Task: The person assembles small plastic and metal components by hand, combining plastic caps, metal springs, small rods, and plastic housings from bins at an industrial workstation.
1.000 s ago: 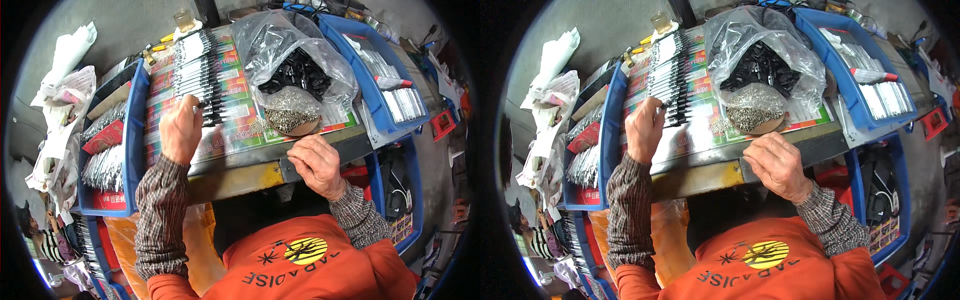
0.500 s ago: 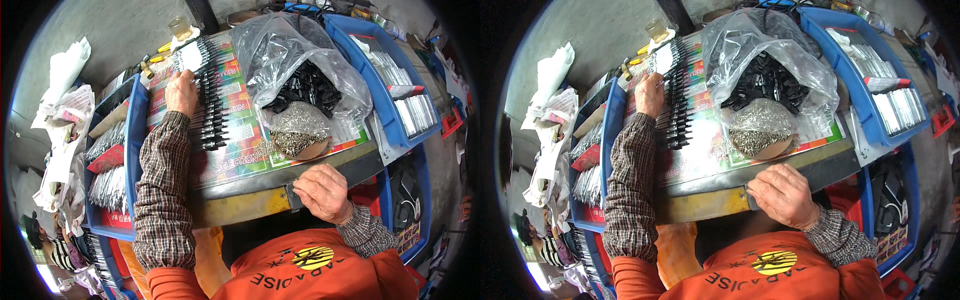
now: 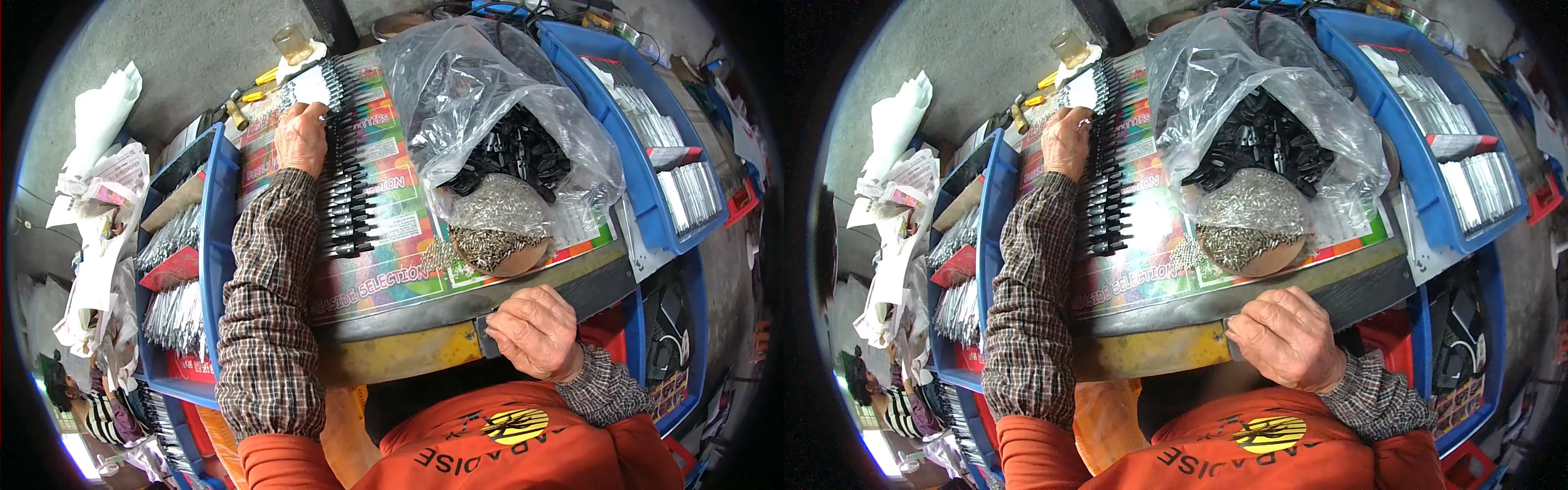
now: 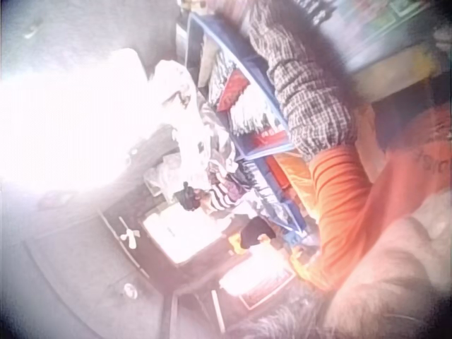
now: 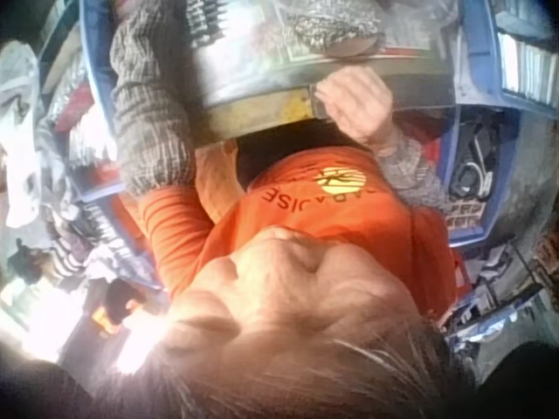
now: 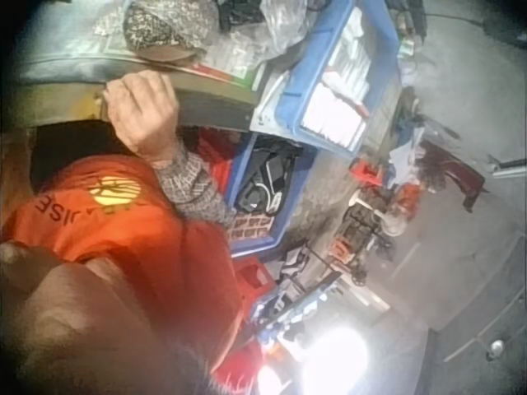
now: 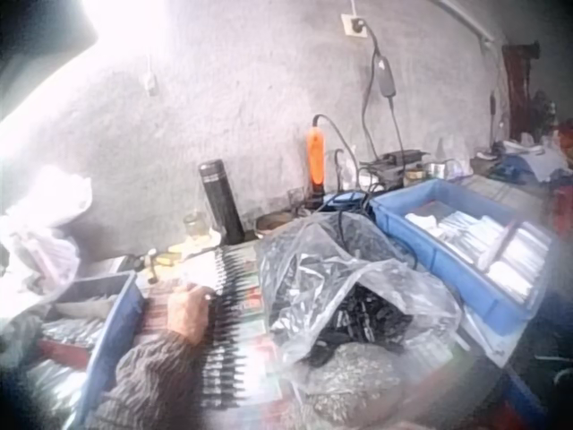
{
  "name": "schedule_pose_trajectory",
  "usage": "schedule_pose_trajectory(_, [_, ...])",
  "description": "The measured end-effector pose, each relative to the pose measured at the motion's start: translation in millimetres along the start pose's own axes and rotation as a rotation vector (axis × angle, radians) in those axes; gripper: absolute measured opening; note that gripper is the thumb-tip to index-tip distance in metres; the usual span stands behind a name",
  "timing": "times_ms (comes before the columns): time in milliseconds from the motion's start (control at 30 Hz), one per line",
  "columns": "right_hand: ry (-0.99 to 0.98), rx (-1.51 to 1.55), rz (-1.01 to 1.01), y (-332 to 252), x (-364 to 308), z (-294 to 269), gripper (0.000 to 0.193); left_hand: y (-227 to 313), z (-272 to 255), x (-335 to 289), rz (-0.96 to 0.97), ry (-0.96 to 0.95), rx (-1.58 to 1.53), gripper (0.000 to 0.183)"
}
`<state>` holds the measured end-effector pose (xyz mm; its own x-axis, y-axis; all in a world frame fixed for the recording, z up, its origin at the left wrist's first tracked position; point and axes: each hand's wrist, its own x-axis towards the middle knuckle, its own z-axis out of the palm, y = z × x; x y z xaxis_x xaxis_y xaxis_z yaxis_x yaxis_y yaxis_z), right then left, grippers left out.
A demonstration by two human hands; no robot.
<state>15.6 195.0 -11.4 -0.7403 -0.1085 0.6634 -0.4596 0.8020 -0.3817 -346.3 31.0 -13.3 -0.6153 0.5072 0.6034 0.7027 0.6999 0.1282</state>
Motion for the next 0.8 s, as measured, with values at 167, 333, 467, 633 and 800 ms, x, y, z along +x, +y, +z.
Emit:
schedule_pose_trajectory(167, [-0.020,-0.010,-0.027,-1,1,-1,0.025,-6,6,-1,0.044,0.049,-0.001,0.018])
schedule_pose_trajectory(333, [-0.022,-0.025,-0.018,0,-2,-2,0.024,-3,6,1,0.052,0.040,0.002,0.017])
schedule_pose_trajectory(467, [-0.021,-0.023,-0.023,0,-1,0,0.023,3,-6,-7,0.019,0.048,-0.008,0.016])
schedule_pose_trajectory(633, [-0.019,-0.035,-0.028,-2,1,2,0.021,20,-42,-30,0.060,-0.062,-0.010,0.014])
schedule_pose_trajectory(800, [-0.005,-0.037,-0.008,-4,2,2,0.019,62,-86,-65,0.126,-0.045,-0.013,0.008])
